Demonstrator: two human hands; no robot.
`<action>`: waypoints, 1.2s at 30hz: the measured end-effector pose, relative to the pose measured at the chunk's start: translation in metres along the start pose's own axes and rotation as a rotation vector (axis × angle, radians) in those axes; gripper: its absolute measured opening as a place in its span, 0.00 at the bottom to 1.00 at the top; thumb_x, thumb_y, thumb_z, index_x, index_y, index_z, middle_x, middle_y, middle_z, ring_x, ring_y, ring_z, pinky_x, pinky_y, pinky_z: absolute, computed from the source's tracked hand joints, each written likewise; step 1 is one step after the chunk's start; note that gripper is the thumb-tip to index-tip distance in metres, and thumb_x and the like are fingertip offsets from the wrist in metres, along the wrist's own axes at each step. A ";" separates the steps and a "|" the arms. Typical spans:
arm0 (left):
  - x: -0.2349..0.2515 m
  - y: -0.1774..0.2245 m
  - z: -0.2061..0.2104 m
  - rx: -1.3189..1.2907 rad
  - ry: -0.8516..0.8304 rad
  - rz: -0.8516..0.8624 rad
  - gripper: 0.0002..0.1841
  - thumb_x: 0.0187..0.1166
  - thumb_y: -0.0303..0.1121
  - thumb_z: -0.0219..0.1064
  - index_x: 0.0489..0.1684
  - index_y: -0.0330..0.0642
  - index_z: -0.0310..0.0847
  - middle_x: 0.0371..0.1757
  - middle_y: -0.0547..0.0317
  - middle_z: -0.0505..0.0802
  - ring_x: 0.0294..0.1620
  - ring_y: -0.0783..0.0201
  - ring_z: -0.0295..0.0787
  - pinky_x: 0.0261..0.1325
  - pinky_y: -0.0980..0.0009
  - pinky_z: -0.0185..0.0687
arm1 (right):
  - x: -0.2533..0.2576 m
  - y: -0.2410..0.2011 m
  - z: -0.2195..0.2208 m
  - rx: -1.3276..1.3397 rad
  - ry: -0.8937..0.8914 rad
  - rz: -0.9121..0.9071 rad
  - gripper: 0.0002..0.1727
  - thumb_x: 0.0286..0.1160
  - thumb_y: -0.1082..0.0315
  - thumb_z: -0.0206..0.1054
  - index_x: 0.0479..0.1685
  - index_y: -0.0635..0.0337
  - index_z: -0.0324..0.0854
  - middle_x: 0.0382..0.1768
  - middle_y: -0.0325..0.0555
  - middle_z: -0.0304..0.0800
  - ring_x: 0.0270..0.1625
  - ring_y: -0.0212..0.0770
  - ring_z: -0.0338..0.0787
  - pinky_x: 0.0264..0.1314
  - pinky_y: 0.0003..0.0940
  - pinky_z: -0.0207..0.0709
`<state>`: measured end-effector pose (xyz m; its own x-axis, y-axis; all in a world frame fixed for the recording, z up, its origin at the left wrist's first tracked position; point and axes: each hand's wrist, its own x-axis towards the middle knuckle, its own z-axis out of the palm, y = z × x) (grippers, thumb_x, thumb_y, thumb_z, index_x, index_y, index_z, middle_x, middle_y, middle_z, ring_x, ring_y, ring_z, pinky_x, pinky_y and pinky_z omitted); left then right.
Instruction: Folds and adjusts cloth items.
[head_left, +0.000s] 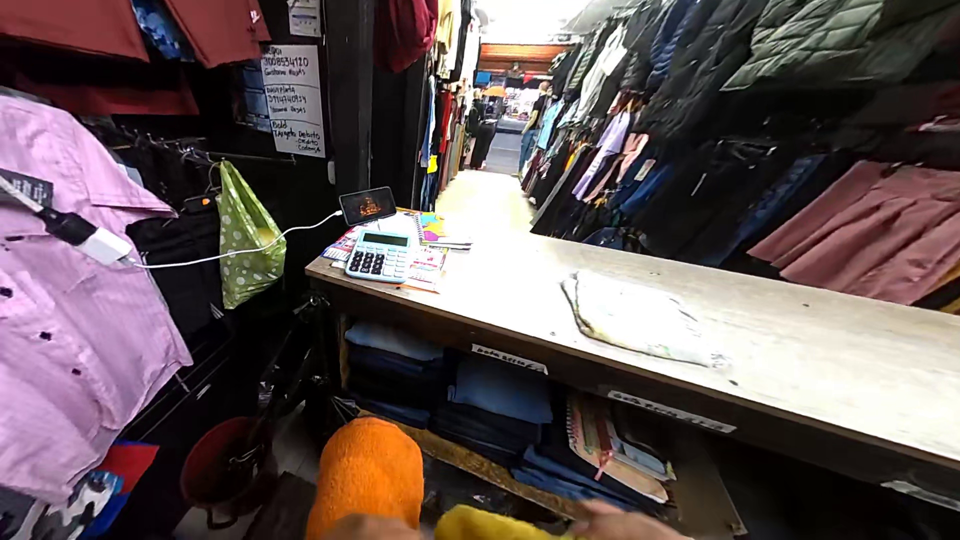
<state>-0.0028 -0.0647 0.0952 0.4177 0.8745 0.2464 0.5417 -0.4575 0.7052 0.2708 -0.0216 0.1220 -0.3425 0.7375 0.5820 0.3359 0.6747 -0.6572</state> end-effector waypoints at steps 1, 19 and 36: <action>-0.004 -0.015 -0.003 0.037 0.053 -0.002 0.10 0.75 0.27 0.72 0.40 0.26 0.92 0.39 0.38 0.96 0.42 0.44 0.97 0.51 0.49 0.91 | 0.000 0.008 -0.008 -0.007 0.007 0.047 0.10 0.70 0.70 0.69 0.37 0.72 0.89 0.38 0.49 0.95 0.48 0.29 0.93 0.62 0.27 0.84; -0.126 -0.162 -0.010 0.325 0.235 -0.262 0.13 0.71 0.21 0.71 0.51 0.42 0.94 0.59 0.50 0.94 0.62 0.54 0.92 0.66 0.51 0.88 | -0.100 0.109 0.135 0.027 -0.364 0.190 0.09 0.71 0.65 0.74 0.46 0.54 0.95 0.57 0.46 0.94 0.64 0.42 0.91 0.69 0.43 0.85; -0.224 -0.167 0.014 0.328 0.211 -0.403 0.12 0.81 0.32 0.65 0.50 0.52 0.97 0.60 0.59 0.96 0.64 0.59 0.92 0.69 0.58 0.87 | -0.141 0.088 0.125 0.029 -0.511 0.164 0.08 0.75 0.63 0.70 0.45 0.43 0.96 0.59 0.42 0.93 0.74 0.46 0.84 0.77 0.52 0.76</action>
<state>-0.1770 -0.1864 -0.0868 -0.0059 0.9883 0.1521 0.8410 -0.0774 0.5355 0.2390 -0.0696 -0.0779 -0.6736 0.7197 0.1681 0.3990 0.5456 -0.7369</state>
